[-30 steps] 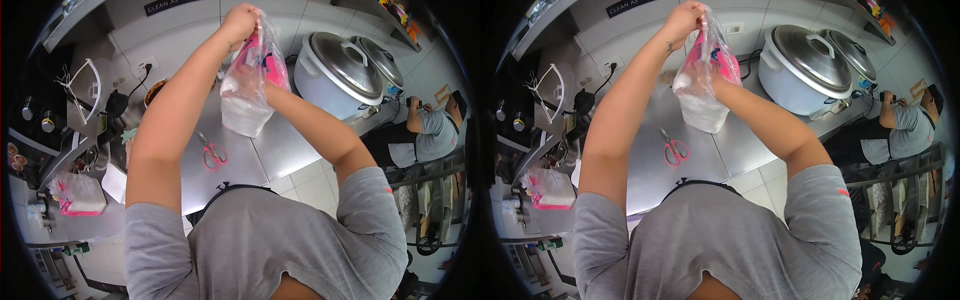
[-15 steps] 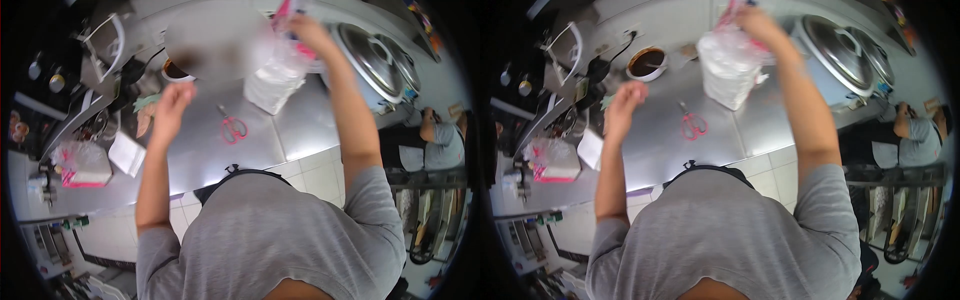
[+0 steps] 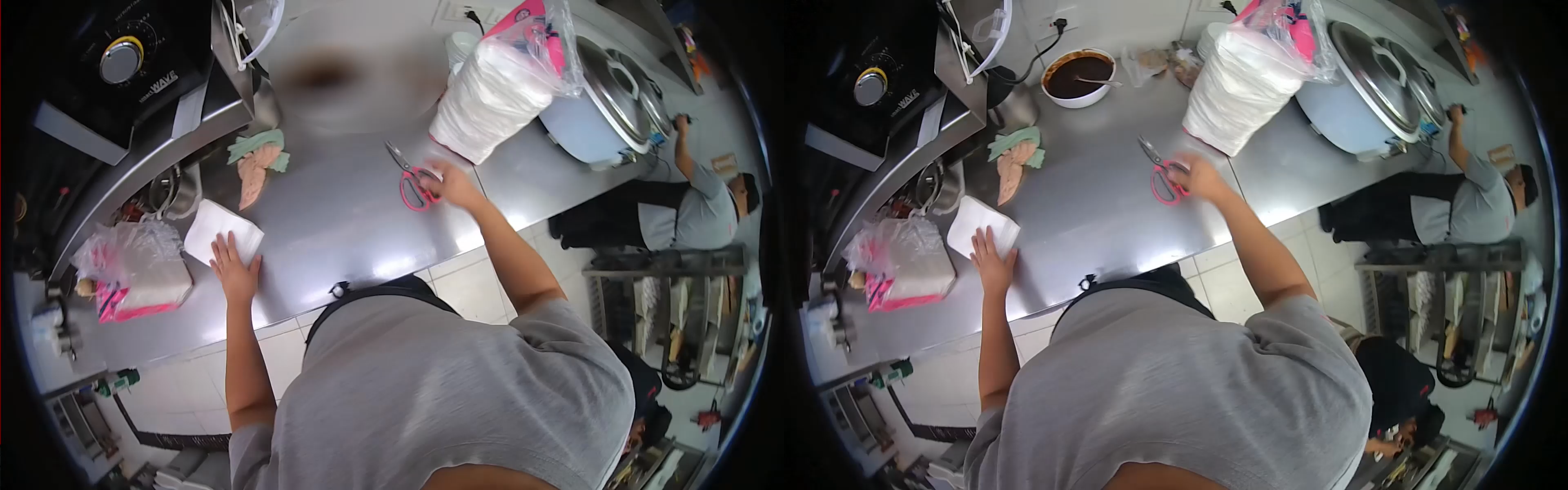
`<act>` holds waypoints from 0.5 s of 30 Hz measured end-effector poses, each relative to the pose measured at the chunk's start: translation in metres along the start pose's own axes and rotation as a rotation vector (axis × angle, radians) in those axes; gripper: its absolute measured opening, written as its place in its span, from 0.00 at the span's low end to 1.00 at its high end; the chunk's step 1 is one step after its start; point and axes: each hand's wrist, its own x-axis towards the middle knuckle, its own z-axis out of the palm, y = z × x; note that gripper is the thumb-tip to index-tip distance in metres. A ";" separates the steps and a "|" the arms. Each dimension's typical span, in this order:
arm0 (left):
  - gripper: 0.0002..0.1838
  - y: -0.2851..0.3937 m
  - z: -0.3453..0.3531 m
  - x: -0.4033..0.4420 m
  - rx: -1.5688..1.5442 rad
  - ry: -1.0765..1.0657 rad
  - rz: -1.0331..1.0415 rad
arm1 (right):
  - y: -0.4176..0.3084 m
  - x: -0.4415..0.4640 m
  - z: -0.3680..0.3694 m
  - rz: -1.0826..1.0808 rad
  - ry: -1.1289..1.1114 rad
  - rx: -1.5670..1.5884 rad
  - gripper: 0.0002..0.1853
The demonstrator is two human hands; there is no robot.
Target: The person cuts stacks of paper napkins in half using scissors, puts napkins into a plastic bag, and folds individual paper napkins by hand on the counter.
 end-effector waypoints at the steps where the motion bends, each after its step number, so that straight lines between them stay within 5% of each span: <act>1: 0.41 0.004 0.003 -0.007 0.038 0.049 0.032 | 0.030 0.019 -0.005 0.072 0.136 0.065 0.24; 5: 0.38 -0.002 0.009 -0.008 0.059 0.123 0.071 | -0.001 0.027 -0.025 0.407 0.363 0.784 0.23; 6: 0.36 -0.006 0.007 -0.006 0.061 0.111 0.086 | 0.003 0.020 -0.014 0.460 0.248 0.672 0.27; 9: 0.29 -0.020 0.001 0.005 0.020 0.091 0.156 | 0.001 -0.019 0.054 0.102 0.043 0.083 0.33; 12: 0.18 -0.037 -0.022 0.017 -0.072 0.153 0.285 | -0.035 -0.046 0.099 -0.178 0.074 -0.492 0.38; 14: 0.16 -0.048 -0.025 0.027 -0.137 0.050 0.253 | -0.031 -0.023 0.117 -0.065 0.047 -0.373 0.40; 15: 0.15 -0.051 -0.027 0.031 -0.174 0.045 0.257 | -0.006 0.000 0.129 -0.176 0.142 -0.488 0.39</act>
